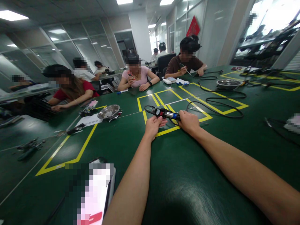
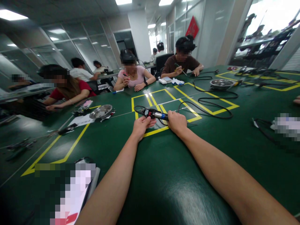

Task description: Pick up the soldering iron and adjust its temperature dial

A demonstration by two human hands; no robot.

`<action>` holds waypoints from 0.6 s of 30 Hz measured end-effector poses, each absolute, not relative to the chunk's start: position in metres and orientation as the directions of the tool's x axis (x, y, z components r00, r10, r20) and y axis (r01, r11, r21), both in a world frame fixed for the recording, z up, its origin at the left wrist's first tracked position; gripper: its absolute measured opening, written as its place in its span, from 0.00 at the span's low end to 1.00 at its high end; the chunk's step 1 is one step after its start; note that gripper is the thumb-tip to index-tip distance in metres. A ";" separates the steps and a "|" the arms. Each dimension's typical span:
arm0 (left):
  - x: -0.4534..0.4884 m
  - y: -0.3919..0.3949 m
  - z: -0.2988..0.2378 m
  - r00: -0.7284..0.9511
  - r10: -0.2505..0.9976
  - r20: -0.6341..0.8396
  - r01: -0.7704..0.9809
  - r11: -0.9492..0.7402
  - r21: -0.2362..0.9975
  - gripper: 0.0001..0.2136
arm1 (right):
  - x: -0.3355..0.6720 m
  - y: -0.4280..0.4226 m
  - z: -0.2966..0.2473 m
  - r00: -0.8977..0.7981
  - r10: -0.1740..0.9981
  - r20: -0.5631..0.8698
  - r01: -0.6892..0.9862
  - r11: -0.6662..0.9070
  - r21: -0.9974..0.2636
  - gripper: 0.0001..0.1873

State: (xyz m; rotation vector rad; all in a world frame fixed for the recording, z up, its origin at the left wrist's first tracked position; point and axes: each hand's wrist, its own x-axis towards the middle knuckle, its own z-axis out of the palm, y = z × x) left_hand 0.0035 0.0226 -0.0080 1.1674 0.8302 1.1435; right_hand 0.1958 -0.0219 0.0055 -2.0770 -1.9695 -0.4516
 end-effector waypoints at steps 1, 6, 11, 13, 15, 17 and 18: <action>0.003 0.022 -0.008 0.258 0.964 0.063 -0.234 -0.001 0.972 0.11 | 0.196 -0.022 0.006 0.052 0.924 0.380 0.997 -0.069 0.031 0.11; 0.001 0.021 -0.007 0.298 0.951 0.080 -0.246 -0.004 0.969 0.10 | 0.197 -0.021 0.009 0.080 0.924 0.373 0.995 -0.094 0.019 0.11; -0.001 0.023 -0.008 0.333 0.939 0.080 -0.281 0.018 0.959 0.11 | 0.198 -0.023 0.012 0.098 0.931 0.353 0.994 -0.107 0.007 0.12; -0.001 0.024 -0.009 0.344 0.936 0.074 -0.278 0.026 0.960 0.12 | 0.198 -0.023 0.014 0.106 0.935 0.339 0.994 -0.112 0.000 0.13; -0.002 0.025 -0.009 0.347 0.935 0.070 -0.271 0.028 0.962 0.12 | 0.199 -0.023 0.014 0.109 0.938 0.330 0.993 -0.114 -0.003 0.13; -0.002 0.025 -0.009 0.351 0.934 0.064 -0.256 0.030 0.966 0.12 | 0.199 -0.023 0.015 0.108 0.939 0.327 0.994 -0.114 -0.003 0.13; -0.002 0.025 -0.009 0.353 0.934 0.060 -0.248 0.031 0.968 0.12 | 0.199 -0.023 0.015 0.109 0.938 0.328 0.993 -0.115 -0.002 0.13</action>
